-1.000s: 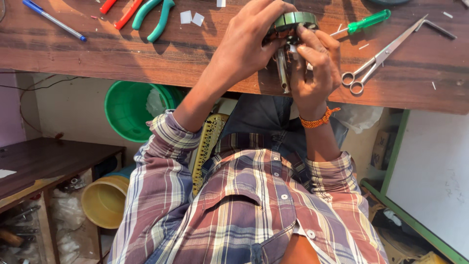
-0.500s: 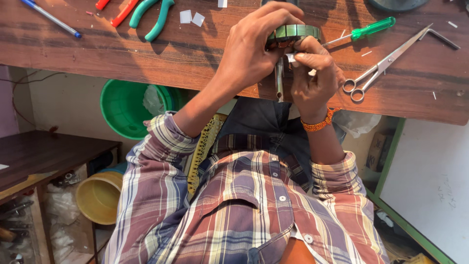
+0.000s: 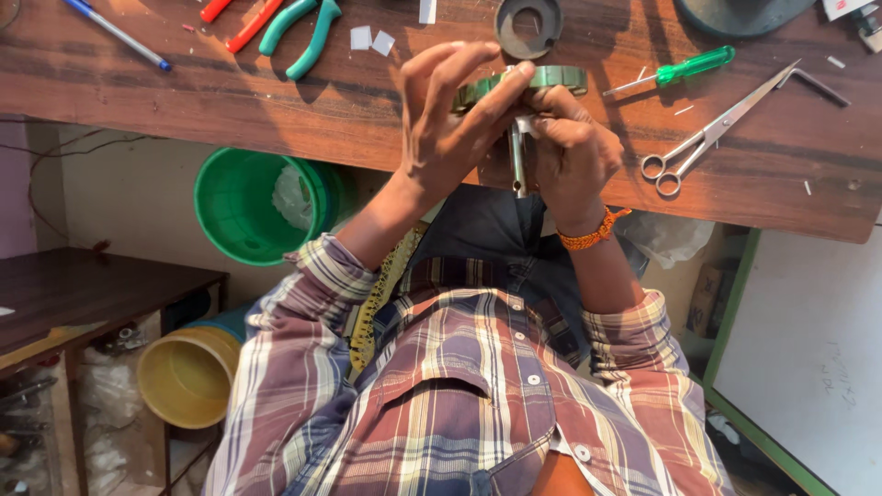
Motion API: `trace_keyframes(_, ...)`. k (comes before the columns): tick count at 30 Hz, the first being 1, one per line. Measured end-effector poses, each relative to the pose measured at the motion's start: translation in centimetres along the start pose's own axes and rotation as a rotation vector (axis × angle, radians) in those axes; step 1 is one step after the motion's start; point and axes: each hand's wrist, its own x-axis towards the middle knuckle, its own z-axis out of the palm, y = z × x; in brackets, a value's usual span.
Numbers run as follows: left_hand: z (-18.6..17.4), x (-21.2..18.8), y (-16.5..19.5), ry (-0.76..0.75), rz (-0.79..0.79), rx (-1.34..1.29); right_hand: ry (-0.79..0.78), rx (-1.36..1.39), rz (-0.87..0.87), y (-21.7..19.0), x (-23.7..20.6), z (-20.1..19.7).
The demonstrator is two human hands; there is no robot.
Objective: The person assembles an electric motor armature at a workbench. They hold a green laminated stator core, insert copper wire coil ends into its slots using a screwdriver, trim small white insulator pieces with scissors, and press the coils into place by hand, fitting the core onto a metal shaft.
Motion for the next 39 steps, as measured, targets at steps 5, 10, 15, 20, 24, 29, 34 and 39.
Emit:
trace_keyframes(5, 0.3, -2.1, 0.8, 0.063, -0.062, 0.157, 0.021, -0.033, 0.001, -0.7, -0.3, 0.4)
trace_keyframes(10, 1.1, -3.1, 1.2, 0.073, -0.120, 0.101, 0.059, 0.007, 0.059, -0.9, -0.3, 0.3)
trace_keyframes(15, 1.9, -3.1, 1.7, 0.093, -0.132, 0.128, 0.069, -0.080, 0.059, -1.1, -0.6, 0.7)
trace_keyframes(20, 1.9, -2.5, 1.9, 0.079, -0.190, 0.144, 0.082, -0.158, 0.098, -1.5, -0.5, 1.3)
trace_keyframes(24, 1.4, -2.1, 1.8, 0.067, -0.172, 0.147, 0.097, -0.173, 0.099, -1.7, -0.6, 1.6)
trace_keyframes(29, 0.9, -1.9, 0.9, 0.043, -0.112, 0.032, 0.102, -0.195, 0.112, -1.9, -1.4, 1.8)
trace_keyframes(34, 0.5, -1.7, 0.5, 0.071, -0.047, -0.015, 0.124, -0.186, 0.063, -2.3, -1.9, 2.4)
trace_keyframes(39, 0.7, -1.5, 0.7, 0.040, -0.087, 0.023, 0.144, -0.192, 0.081, -2.1, -1.7, 2.5)
